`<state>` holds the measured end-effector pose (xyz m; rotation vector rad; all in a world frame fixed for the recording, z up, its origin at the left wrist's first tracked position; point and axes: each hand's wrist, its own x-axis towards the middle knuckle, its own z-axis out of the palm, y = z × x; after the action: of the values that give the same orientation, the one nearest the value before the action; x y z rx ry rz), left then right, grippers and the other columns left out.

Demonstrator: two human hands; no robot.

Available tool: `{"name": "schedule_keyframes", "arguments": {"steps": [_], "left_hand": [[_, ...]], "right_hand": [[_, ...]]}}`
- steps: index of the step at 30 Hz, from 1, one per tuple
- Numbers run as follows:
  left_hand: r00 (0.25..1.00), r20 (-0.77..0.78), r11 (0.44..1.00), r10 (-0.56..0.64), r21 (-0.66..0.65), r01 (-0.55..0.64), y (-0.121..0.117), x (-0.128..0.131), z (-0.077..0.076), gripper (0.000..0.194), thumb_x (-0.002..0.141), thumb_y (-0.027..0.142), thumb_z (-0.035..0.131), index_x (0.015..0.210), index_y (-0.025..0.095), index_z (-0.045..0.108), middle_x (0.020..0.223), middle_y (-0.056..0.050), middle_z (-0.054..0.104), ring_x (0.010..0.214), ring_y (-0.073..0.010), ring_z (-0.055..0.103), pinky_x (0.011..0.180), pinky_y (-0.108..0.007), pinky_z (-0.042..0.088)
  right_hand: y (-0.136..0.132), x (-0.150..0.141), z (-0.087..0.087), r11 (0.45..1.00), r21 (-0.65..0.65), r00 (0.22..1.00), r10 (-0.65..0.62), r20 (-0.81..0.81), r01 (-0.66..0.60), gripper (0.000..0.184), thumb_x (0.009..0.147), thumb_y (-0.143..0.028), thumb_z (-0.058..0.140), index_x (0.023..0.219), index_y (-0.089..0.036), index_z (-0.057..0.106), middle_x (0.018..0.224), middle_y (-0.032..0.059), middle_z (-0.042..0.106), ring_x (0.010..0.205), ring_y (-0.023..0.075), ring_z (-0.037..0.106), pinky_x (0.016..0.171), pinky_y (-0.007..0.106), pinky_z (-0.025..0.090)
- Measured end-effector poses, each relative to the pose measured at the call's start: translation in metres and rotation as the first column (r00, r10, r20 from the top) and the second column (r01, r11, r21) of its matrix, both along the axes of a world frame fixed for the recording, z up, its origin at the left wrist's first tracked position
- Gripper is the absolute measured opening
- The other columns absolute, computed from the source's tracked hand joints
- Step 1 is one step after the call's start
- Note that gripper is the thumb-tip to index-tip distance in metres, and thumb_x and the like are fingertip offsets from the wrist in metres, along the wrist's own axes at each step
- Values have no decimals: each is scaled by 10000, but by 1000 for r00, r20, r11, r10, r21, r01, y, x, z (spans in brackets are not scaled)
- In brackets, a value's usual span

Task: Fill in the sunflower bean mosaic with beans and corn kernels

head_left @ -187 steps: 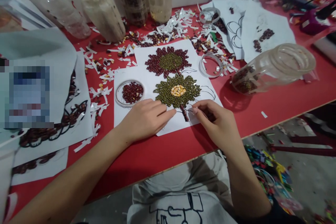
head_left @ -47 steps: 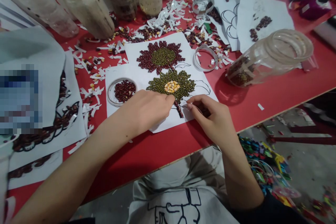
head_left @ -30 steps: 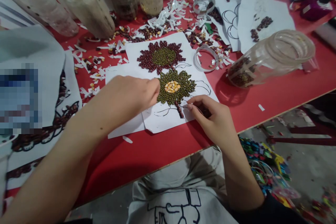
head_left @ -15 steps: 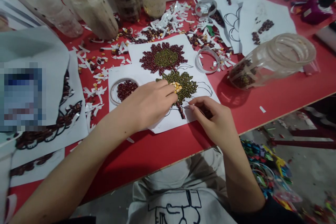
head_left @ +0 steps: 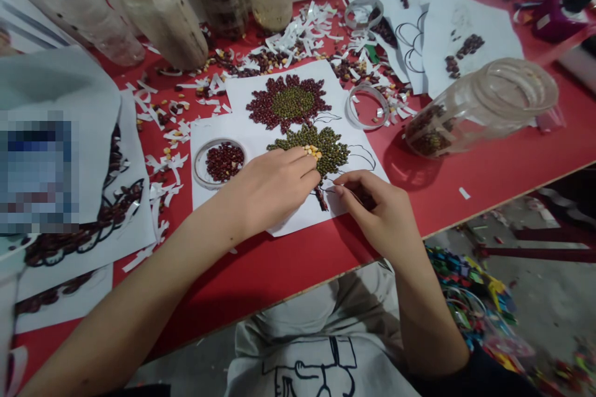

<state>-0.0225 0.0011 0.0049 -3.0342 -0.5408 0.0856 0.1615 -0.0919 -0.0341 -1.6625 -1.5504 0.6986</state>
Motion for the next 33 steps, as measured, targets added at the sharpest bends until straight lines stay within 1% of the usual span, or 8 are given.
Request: {"name": "schedule_keyframes", "arguments": {"steps": [5,9,15,19,24,28,33], "left_hand": [[1000,9,999,-13,50,12,-2,1,-3,153,957,127,517,894,125,655,934,-110,689,905,-249,605,747,-353,459],[1000,-11,997,-7,82,8,-2,2,-5,159,950,120,514,879,122,656,898,-102,683,889,-247,609,742,-347,457],[997,17,997,82,2,-82,-1,-1,2,182,960,144,481,911,132,655,925,-98,687,869,-249,607,741,-359,455],[993,-13,992,120,-27,-120,-1,-2,4,165,959,174,510,885,137,653,895,-87,681,870,-256,611,744,-362,457],[988,-27,988,155,-14,-155,-5,2,2,181,951,141,484,894,128,656,893,-93,680,897,-270,621,724,-371,465],[986,-36,986,165,-7,-165,-6,3,1,174,943,132,483,884,135,647,888,-89,673,903,-282,627,729,-391,486],[986,12,986,164,13,-164,-7,2,-1,164,937,144,495,870,140,645,871,-82,669,881,-276,624,719,-389,493]], "right_hand": [[0,0,0,1000,-7,1000,0,-2,0,122,916,-283,581,937,-216,680,898,49,744,728,168,643,625,257,475],[0,0,0,1000,-12,1000,3,-5,-3,114,914,-273,588,937,-212,681,894,45,739,730,163,641,623,251,465],[0,0,0,1000,-7,1000,11,-12,-11,99,913,-259,591,938,-211,674,859,28,729,688,146,621,613,243,449],[1,0,1,1000,2,1000,17,-17,-17,88,914,-241,591,932,-210,672,844,20,725,692,139,618,626,238,445],[1,0,1,1000,3,1000,13,-17,-13,78,907,-229,598,917,-208,672,810,7,718,660,131,610,601,231,430],[1,0,-1,1000,21,1000,12,-22,-11,76,906,-235,604,922,-207,673,833,10,722,682,133,618,620,231,438],[1,1,-2,999,41,1000,19,-22,-18,70,910,-228,600,923,-209,667,842,10,712,698,138,619,634,243,451]]}}
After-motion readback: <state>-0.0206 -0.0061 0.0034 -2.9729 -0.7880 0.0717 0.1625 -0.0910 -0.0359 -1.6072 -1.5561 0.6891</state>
